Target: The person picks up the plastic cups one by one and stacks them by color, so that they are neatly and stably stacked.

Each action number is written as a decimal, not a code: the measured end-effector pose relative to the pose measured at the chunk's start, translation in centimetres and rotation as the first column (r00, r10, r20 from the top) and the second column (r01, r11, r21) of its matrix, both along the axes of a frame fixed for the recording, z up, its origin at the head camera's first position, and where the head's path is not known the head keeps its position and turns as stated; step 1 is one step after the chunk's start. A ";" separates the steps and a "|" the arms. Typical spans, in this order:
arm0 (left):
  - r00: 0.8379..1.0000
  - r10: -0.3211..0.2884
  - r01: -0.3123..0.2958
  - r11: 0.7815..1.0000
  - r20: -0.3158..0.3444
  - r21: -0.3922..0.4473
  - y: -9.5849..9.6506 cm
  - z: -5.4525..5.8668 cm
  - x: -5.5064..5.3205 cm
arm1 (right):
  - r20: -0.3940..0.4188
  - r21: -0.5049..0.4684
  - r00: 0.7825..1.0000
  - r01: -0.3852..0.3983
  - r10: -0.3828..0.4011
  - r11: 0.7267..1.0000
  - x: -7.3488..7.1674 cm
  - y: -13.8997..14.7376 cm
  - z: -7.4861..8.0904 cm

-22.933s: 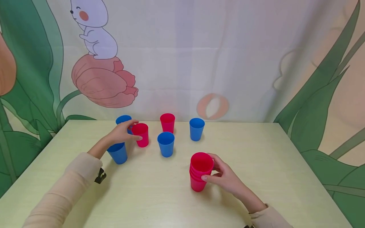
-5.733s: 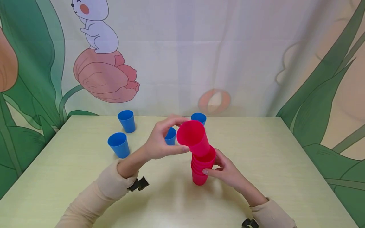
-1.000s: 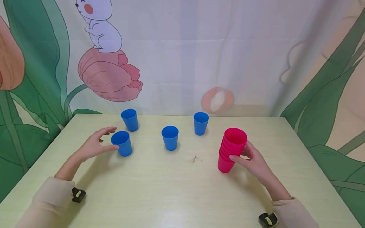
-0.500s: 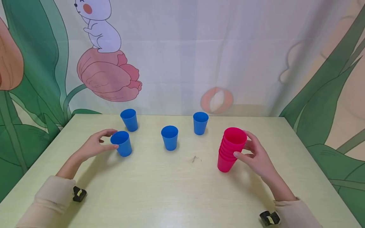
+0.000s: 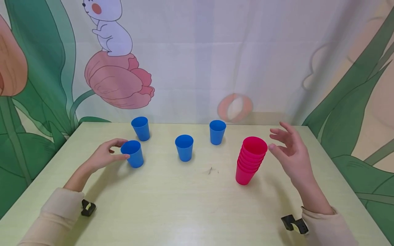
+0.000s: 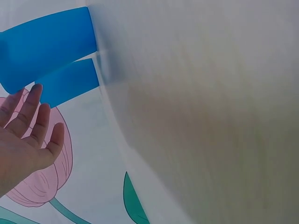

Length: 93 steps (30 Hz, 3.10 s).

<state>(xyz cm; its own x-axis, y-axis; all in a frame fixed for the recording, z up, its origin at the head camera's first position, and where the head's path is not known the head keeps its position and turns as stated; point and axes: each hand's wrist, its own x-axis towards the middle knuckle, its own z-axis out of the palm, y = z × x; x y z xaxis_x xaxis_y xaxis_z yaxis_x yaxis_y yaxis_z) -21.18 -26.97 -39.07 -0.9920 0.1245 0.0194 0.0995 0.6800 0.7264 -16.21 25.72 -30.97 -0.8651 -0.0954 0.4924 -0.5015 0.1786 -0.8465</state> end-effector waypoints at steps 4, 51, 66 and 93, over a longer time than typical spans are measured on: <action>1.000 0.001 -0.001 1.000 0.005 0.006 0.0 0.0 -0.1 | -0.070 -0.079 0.992 -0.107 0.102 0.991 0.3 -0.6 1.2; 0.999 0.015 -0.016 0.999 0.036 0.031 0.2 0.2 0.0 | 0.319 0.244 0.945 -0.149 0.066 0.958 -5.0 -15.3 -5.0; 0.999 0.005 -0.006 1.000 0.052 0.028 0.0 0.4 0.0 | 0.379 0.404 0.920 -0.069 -0.099 0.912 -7.9 -18.2 -6.8; 0.996 -0.062 0.060 0.997 0.064 0.042 -0.4 0.6 -0.6 | 0.443 0.458 0.885 -0.087 -0.142 0.885 -9.8 -20.3 -8.3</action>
